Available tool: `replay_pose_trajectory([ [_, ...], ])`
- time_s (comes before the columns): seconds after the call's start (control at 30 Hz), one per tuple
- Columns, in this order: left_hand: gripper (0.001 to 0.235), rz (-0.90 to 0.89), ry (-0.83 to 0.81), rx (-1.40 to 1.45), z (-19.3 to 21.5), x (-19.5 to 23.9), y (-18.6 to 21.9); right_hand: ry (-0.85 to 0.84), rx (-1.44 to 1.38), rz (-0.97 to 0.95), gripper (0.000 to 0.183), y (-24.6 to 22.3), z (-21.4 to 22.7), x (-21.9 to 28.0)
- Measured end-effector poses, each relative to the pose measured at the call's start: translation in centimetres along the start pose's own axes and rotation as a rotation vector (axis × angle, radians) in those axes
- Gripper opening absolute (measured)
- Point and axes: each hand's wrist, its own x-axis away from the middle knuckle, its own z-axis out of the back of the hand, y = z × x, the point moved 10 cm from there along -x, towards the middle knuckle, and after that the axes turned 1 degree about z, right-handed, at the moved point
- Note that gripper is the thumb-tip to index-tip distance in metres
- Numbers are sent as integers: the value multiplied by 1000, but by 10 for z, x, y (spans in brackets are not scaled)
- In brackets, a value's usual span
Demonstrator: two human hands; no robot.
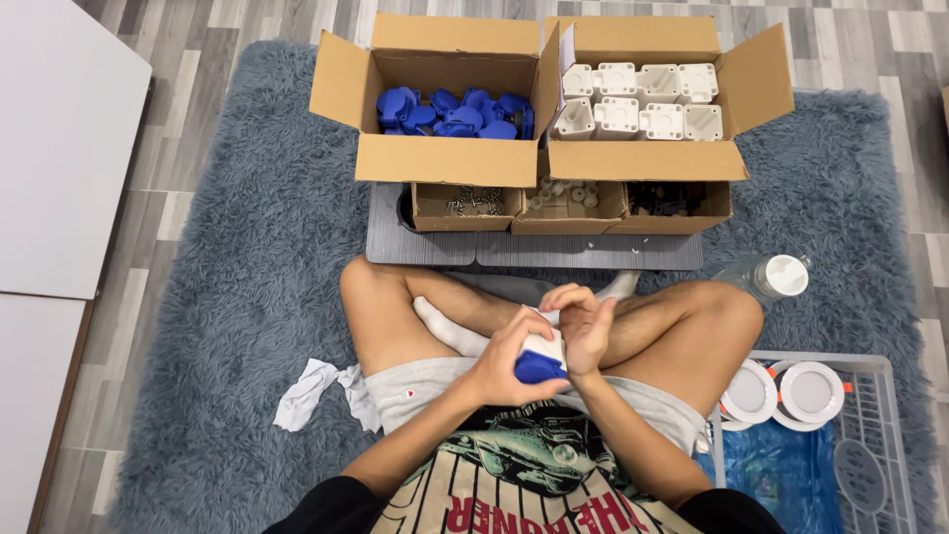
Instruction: Assembling electrical components by joining plastic parts and fastening them with a screwdriver
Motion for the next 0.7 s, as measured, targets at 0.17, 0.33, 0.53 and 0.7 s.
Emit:
replay_pose_trajectory([
  [0.17, 58, -71, 10, -124, -5, -1, 14, 181, -143, -144, 79, 15, 16, 1],
  [0.33, 59, -43, 13, -25, -6, -4, -1, 245, -168, -168, 71, 4, 20, -7],
  [0.53, 56, 82, 159, 187, 17, -15, -23, 5, 328, 230, 27, -39, 14, 8],
  [0.7, 53, 128, 236, 184, 40, -12, -38, -140, 526, 278, 21, -49, -8, 16],
])
